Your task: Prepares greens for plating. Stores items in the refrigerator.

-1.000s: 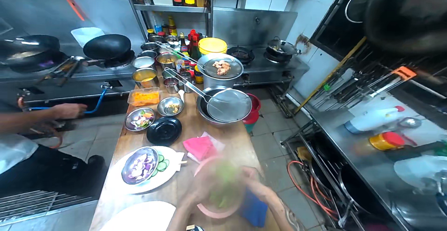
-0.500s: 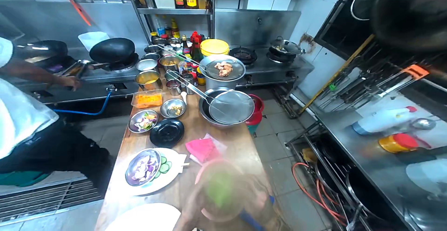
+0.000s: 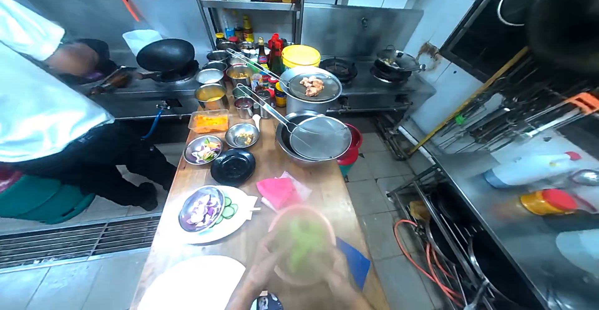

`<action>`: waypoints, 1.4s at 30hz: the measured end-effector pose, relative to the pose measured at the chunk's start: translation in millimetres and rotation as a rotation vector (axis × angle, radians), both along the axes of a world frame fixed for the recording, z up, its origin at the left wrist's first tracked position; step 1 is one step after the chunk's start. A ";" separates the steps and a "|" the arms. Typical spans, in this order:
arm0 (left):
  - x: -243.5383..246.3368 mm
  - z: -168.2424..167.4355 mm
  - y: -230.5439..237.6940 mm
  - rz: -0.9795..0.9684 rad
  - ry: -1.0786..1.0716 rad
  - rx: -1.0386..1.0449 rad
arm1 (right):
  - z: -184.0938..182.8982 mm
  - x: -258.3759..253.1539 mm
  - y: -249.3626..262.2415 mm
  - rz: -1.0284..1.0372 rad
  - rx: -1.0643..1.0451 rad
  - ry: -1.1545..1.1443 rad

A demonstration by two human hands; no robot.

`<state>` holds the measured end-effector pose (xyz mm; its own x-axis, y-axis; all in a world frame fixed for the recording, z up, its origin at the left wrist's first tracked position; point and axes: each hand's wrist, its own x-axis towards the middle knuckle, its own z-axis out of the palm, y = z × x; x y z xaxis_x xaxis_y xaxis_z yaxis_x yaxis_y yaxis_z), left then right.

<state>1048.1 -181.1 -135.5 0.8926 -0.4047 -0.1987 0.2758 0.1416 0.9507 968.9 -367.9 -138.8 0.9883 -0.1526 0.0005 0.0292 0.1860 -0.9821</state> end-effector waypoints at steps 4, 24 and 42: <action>-3.2 -19.0 6.0 -0.086 -0.109 0.227 | -18.8 -1.4 2.9 -0.119 -0.110 0.090; -2.9 -47.2 -4.5 -0.093 -0.549 1.111 | 15.0 113.0 -3.8 0.661 -1.476 0.825; 16.1 -66.1 -33.8 -0.100 -0.658 0.952 | -27.8 101.8 -55.9 0.360 -1.219 0.797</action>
<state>1064.2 -214.9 -201.6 0.9089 -0.4159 0.0298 -0.3418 -0.7023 0.6245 1070.7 -423.7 -166.6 0.7740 -0.2103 -0.5973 -0.4418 -0.8551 -0.2715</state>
